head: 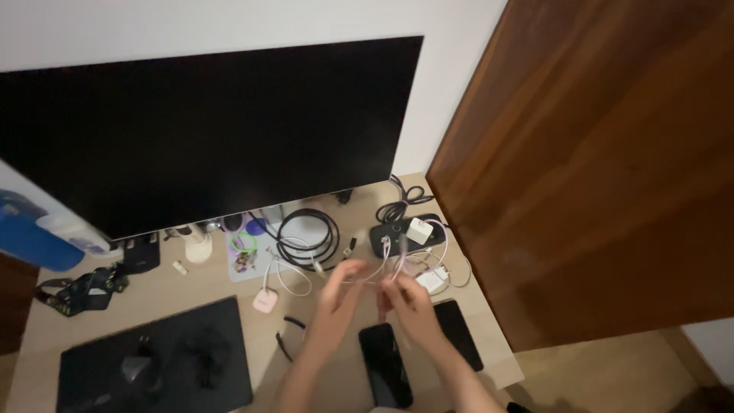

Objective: The person connects a smartwatch, earbuds, and two smartphones to a power strip using their respective charging cables. They plug the power strip into the wall, then connect each device one by one, ensuring each is properly attached to its charger.

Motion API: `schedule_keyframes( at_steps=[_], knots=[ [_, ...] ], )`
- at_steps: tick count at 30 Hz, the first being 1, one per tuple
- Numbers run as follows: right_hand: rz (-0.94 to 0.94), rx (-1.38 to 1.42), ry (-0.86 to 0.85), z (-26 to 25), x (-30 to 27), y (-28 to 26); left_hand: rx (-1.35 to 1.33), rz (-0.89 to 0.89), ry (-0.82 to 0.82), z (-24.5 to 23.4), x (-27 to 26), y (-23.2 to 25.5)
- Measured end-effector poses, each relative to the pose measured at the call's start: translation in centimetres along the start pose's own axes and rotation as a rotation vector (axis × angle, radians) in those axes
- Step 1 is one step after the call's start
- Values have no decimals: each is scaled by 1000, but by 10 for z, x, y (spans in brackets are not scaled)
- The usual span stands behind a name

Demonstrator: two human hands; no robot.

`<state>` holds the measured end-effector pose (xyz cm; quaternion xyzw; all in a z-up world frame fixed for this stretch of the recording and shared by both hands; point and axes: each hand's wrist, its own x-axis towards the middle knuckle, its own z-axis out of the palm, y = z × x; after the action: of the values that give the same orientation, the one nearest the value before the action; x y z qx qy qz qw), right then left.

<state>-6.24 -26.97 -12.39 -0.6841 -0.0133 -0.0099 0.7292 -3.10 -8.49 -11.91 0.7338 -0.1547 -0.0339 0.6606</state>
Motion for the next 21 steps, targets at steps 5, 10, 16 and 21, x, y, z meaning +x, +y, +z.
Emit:
schedule_keyframes(
  at_steps=[5, 10, 16, 21],
  knots=[
    [32, 274, 16, 14, 6, -14, -243, 248, 684, 0, -35, 8],
    [93, 342, -17, 40, -5, -20, -917, -176, 452, -13, -18, 28],
    [204, 322, -217, 35, -22, 4, -1153, 1, 390, -38, -4, 55],
    [372, -254, -257, -7, -32, 90, -1029, 60, 340, -55, -16, 61]
  ],
)
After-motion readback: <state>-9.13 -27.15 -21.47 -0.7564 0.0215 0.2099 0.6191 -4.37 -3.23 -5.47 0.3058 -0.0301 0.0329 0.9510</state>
